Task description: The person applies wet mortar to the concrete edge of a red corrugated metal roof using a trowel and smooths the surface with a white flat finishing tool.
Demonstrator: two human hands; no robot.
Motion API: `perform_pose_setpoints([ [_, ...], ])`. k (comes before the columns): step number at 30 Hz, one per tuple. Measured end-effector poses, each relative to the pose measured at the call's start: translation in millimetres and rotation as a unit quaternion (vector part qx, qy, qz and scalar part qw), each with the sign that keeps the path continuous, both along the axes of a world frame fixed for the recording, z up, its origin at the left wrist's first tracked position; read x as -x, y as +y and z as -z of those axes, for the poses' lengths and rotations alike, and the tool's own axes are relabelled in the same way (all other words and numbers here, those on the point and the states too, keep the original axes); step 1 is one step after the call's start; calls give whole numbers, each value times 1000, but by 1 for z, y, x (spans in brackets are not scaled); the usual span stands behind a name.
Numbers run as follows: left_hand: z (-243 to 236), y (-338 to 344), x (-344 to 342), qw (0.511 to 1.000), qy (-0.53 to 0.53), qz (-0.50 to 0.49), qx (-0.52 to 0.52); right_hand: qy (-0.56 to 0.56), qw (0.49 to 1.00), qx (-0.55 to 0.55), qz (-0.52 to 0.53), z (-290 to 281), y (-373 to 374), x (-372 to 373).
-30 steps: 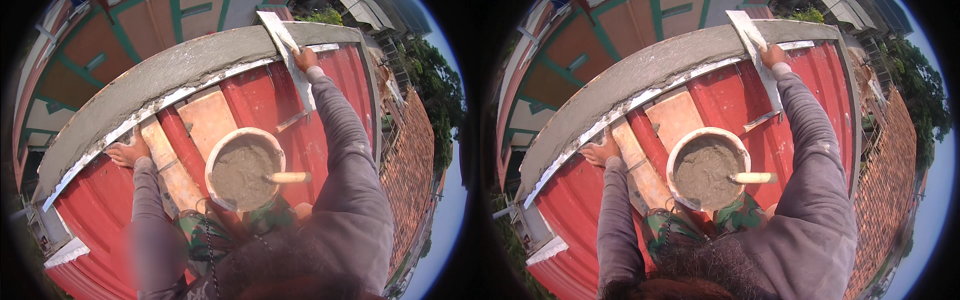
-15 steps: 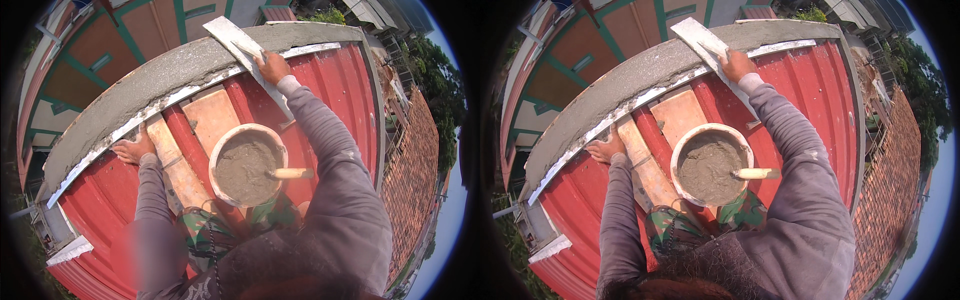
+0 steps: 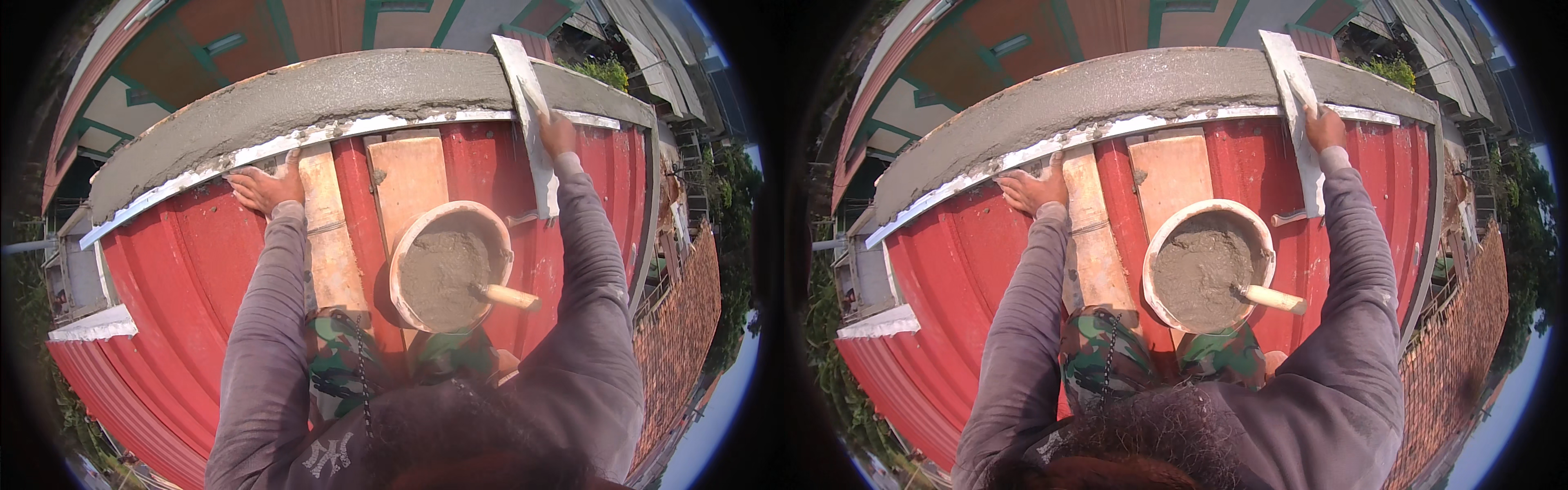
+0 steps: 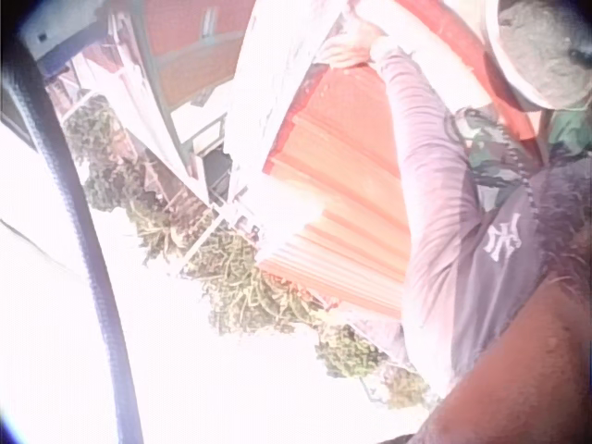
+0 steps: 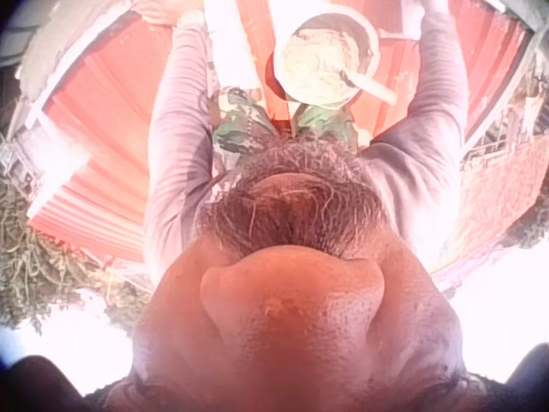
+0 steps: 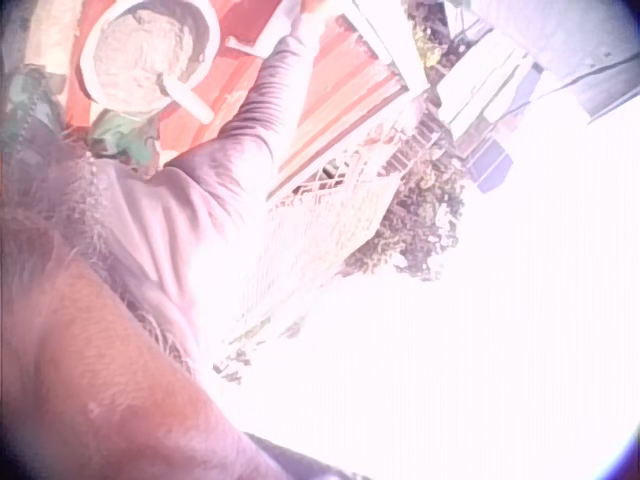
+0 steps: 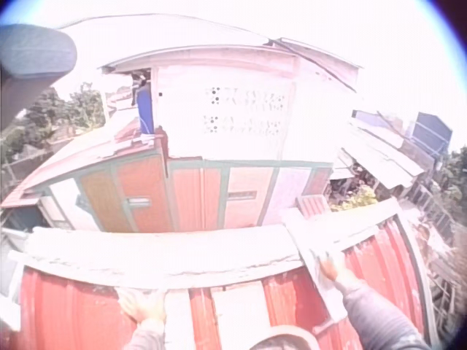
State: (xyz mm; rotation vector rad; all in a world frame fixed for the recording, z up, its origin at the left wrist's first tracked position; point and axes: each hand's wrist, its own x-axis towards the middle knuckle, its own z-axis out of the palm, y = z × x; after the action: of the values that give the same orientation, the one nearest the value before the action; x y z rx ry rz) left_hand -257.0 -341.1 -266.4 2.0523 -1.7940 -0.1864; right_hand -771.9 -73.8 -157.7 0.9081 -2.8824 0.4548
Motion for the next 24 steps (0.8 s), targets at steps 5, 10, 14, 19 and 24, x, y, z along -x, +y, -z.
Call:
perform_pose_setpoints([
  [5,2,-3,-3,1000,20,22,4,-25,988,40,-149,-4,-72,-96],
  [10,-11,5,-5,997,51,50,0,-34,957,55,-283,-14,-124,-172],
  [14,-12,4,-8,997,66,40,-30,-27,936,73,-344,-34,-144,-222],
  [19,-18,7,-12,995,86,39,-23,-71,920,123,-365,-66,-116,-207],
  [24,-17,5,-12,995,87,38,-8,-121,929,152,-315,-84,-51,-152],
])
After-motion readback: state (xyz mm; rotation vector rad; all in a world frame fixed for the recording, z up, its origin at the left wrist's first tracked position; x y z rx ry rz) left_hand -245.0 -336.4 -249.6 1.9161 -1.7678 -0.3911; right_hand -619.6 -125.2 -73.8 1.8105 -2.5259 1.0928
